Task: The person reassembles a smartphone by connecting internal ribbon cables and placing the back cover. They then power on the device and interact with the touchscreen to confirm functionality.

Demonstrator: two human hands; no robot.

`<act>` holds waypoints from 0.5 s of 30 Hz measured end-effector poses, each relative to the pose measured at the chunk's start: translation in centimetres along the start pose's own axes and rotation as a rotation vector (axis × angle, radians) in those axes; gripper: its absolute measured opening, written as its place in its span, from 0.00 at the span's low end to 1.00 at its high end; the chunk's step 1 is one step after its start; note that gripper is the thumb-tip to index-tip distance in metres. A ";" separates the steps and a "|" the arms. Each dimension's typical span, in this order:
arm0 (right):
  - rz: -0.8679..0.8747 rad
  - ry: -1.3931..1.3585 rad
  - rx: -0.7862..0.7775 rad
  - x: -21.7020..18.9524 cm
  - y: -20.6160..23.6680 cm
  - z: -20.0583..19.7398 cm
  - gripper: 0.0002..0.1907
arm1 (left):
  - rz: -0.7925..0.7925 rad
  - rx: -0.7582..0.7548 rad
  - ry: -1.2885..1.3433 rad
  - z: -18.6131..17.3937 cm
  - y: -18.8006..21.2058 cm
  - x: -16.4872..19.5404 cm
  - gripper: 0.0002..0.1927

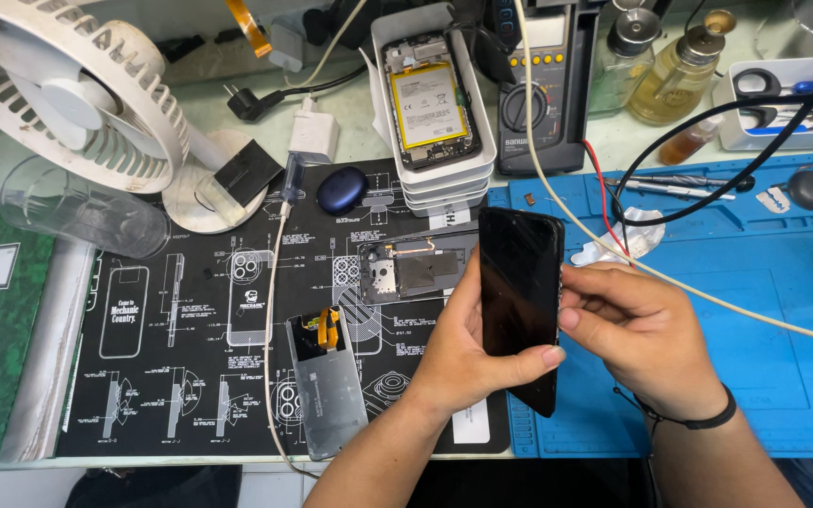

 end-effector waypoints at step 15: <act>0.087 -0.167 -0.015 0.3 -0.8 0.7 0.28 | 0.076 0.029 -0.061 -0.1 -0.2 0.8 0.50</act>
Point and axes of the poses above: each hand's wrist, its own y-axis away from the middle knuckle, its own z-axis out of the palm, x = y × z, the point moved 9 cm from there along -y, towards the middle knuckle, and after that the axes turned 15 degrees about y, right-handed, at the moved point
